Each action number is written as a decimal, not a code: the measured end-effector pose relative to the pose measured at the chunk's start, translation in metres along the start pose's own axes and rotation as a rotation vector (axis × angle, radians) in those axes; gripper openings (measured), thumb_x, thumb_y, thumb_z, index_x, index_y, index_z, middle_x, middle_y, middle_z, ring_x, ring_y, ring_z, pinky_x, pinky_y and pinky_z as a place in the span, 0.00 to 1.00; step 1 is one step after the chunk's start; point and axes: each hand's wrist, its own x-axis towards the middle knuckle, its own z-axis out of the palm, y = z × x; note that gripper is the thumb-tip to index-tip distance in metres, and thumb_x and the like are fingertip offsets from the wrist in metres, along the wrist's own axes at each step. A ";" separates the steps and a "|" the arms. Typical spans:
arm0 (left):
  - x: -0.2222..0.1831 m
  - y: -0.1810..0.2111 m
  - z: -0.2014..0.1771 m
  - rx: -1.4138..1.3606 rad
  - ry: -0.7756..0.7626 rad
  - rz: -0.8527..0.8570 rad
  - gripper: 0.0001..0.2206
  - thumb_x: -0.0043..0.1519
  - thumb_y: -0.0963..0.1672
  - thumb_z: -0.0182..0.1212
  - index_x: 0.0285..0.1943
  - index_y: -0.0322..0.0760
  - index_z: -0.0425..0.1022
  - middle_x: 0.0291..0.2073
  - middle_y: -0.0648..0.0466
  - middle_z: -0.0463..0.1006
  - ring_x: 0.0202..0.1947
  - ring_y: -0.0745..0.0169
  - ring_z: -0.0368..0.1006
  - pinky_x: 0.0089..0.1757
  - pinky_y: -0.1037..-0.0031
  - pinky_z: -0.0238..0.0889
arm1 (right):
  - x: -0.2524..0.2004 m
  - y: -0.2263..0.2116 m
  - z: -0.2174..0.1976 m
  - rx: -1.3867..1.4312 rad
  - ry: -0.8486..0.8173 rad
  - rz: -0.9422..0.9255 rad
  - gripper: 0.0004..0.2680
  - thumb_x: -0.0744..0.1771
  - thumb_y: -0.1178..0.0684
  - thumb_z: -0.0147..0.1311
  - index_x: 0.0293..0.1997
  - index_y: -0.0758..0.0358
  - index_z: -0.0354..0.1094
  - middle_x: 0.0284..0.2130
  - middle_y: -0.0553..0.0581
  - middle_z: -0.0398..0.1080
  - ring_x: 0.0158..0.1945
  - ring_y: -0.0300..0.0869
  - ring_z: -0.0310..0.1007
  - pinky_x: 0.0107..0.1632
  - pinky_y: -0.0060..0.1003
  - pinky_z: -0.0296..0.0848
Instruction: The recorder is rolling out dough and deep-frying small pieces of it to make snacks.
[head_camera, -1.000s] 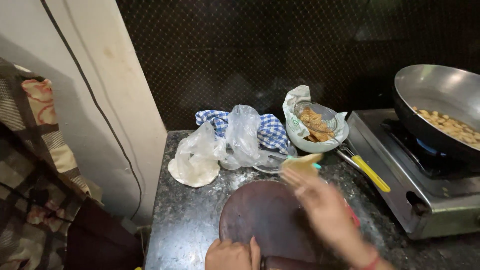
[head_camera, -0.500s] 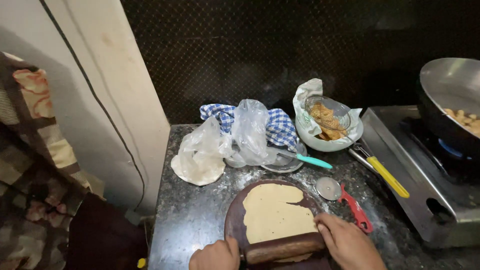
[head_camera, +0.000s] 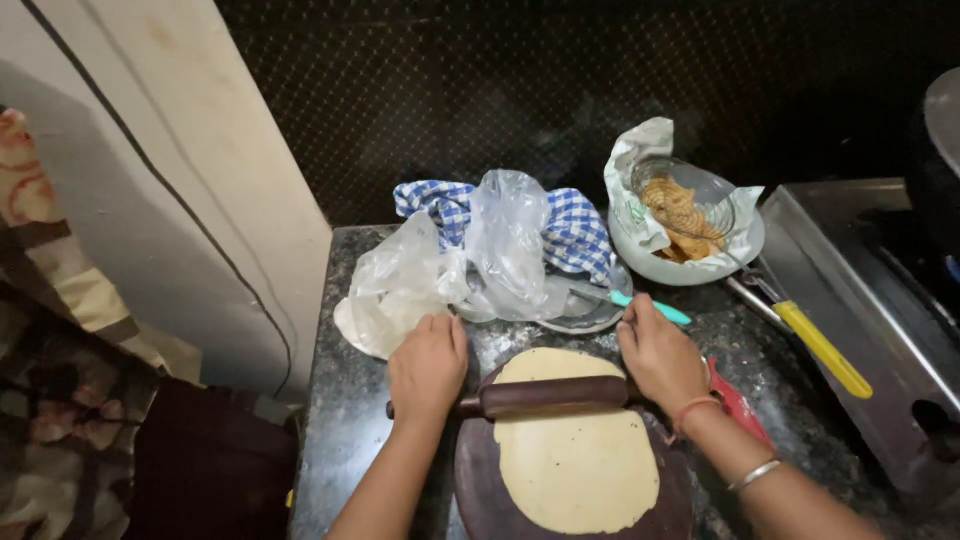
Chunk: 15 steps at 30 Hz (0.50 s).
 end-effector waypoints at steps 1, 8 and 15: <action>-0.009 -0.001 -0.004 0.005 -0.004 -0.003 0.15 0.70 0.49 0.48 0.39 0.37 0.74 0.36 0.45 0.78 0.36 0.40 0.76 0.39 0.52 0.69 | -0.007 -0.004 -0.001 0.005 -0.005 0.001 0.07 0.68 0.49 0.48 0.45 0.59 0.59 0.35 0.64 0.73 0.39 0.63 0.74 0.40 0.58 0.71; -0.086 0.006 -0.034 0.154 -0.038 -0.037 0.15 0.64 0.52 0.52 0.35 0.38 0.73 0.32 0.46 0.77 0.37 0.43 0.74 0.35 0.54 0.69 | -0.078 -0.018 -0.025 -0.157 -0.046 -0.059 0.05 0.64 0.53 0.48 0.41 0.57 0.60 0.33 0.56 0.71 0.41 0.52 0.74 0.36 0.52 0.71; -0.155 0.015 -0.045 0.225 0.085 -0.029 0.10 0.56 0.50 0.59 0.32 0.42 0.76 0.26 0.51 0.76 0.28 0.49 0.74 0.30 0.56 0.66 | -0.130 -0.022 -0.043 -0.142 -0.091 0.031 0.06 0.63 0.52 0.49 0.41 0.54 0.61 0.33 0.51 0.70 0.43 0.47 0.74 0.36 0.47 0.71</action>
